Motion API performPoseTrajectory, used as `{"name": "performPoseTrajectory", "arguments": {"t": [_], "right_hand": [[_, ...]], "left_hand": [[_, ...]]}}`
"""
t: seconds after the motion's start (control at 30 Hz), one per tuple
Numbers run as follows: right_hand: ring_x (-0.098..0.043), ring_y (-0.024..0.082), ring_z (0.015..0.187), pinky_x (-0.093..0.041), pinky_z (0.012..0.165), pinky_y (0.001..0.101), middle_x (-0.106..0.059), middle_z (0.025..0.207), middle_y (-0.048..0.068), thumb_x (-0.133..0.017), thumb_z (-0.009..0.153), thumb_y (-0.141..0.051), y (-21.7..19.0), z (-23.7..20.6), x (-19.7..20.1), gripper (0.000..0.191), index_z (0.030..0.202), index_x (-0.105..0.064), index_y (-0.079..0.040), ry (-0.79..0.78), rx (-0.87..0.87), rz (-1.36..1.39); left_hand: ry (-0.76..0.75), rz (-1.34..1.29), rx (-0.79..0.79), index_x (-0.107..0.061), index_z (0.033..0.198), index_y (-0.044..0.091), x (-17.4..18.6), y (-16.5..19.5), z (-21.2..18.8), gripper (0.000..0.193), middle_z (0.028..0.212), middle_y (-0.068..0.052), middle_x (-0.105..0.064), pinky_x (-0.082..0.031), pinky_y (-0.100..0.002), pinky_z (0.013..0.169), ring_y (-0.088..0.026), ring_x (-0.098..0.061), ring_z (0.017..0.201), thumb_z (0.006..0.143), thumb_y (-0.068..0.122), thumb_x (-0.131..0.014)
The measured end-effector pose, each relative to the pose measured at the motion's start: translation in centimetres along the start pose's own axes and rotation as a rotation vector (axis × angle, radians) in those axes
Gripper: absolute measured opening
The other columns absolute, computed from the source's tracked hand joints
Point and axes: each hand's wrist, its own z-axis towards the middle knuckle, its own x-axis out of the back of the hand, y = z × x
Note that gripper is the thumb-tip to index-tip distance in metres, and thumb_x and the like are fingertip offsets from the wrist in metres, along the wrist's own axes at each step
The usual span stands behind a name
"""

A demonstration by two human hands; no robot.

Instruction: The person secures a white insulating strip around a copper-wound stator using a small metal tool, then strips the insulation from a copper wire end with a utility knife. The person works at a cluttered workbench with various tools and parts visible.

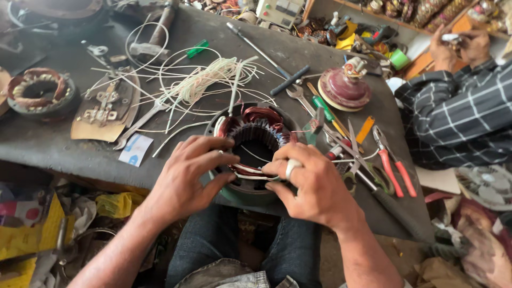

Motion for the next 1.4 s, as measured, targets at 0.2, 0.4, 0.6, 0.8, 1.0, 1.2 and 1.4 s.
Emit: {"name": "performPoseTrajectory", "arguments": {"t": [0.2,0.4,0.6,0.8,1.0,1.2,1.4], "right_hand": [[-0.066,0.028,0.081,-0.050,0.070,0.0405,-0.066,0.091,0.010,-0.080,0.072,-0.001,-4.4,2.3,-3.6,0.026,0.096,-0.072,-0.001,-0.001,0.156,-0.203],[-0.066,0.027,0.076,-0.050,0.069,0.0408,-0.064,0.083,0.009,-0.078,0.076,0.001,-9.6,4.6,-5.5,0.012,0.083,-0.069,-0.001,0.045,0.185,-0.265],[-0.067,0.030,0.085,-0.053,0.076,0.0437,-0.066,0.093,0.014,-0.076,0.078,-0.001,-12.5,5.7,-6.0,0.011,0.085,-0.068,0.004,0.049,0.284,-0.293],[-0.067,0.031,0.087,-0.054,0.081,0.0456,-0.065,0.095,0.015,-0.073,0.081,-0.002,-13.7,6.3,-6.5,0.012,0.088,-0.068,0.005,0.025,0.312,-0.398],[-0.064,0.026,0.084,-0.048,0.092,0.0497,-0.061,0.090,0.011,-0.071,0.085,-0.004,-15.3,6.1,-6.0,0.014,0.097,-0.069,0.003,0.026,0.177,-0.473],[-0.064,0.024,0.080,-0.043,0.093,0.0521,-0.060,0.082,0.007,-0.076,0.081,-0.012,-15.2,6.4,-5.3,0.012,0.087,-0.069,-0.005,-0.093,0.027,-0.374],[-0.066,0.026,0.087,-0.047,0.092,0.0486,-0.065,0.092,0.009,-0.071,0.087,-0.012,-15.8,7.0,-6.8,0.012,0.094,-0.071,-0.003,-0.024,0.166,-0.341]], "left_hand": [[-0.182,-0.058,-0.068,-0.074,0.106,0.011,5.7,-1.9,-0.3,0.036,0.114,-0.006,-0.070,-0.048,-0.044,0.094,-0.031,-0.062,0.109,0.071,0.015,-0.082],[-0.383,0.045,-0.177,-0.071,0.094,0.008,10.3,-2.4,-0.8,0.029,0.094,-0.007,-0.069,-0.051,-0.045,0.085,-0.030,-0.066,0.096,0.068,0.014,-0.082],[-0.468,-0.074,-0.219,-0.073,0.092,0.008,13.2,-3.6,-0.4,0.026,0.080,-0.008,-0.071,-0.054,-0.044,0.070,-0.030,-0.071,0.079,0.071,0.018,-0.083],[-0.513,-0.103,-0.254,-0.076,0.096,0.009,14.4,-5.2,-0.6,0.027,0.080,-0.008,-0.074,-0.054,-0.045,0.068,-0.031,-0.072,0.079,0.073,0.021,-0.083],[-0.455,-0.137,-0.269,-0.076,0.095,0.009,15.2,-4.7,-1.1,0.027,0.080,-0.009,-0.073,-0.054,-0.046,0.070,-0.031,-0.071,0.079,0.073,0.023,-0.083],[-0.461,-0.140,-0.228,-0.077,0.094,0.010,15.1,-4.5,-1.3,0.026,0.080,-0.008,-0.072,-0.055,-0.045,0.070,-0.031,-0.071,0.079,0.072,0.022,-0.083],[-0.393,-0.162,-0.227,-0.077,0.093,0.011,14.8,-5.7,-2.3,0.032,0.081,-0.006,-0.073,-0.054,-0.045,0.066,-0.031,-0.071,0.078,0.065,0.025,-0.086]]}}
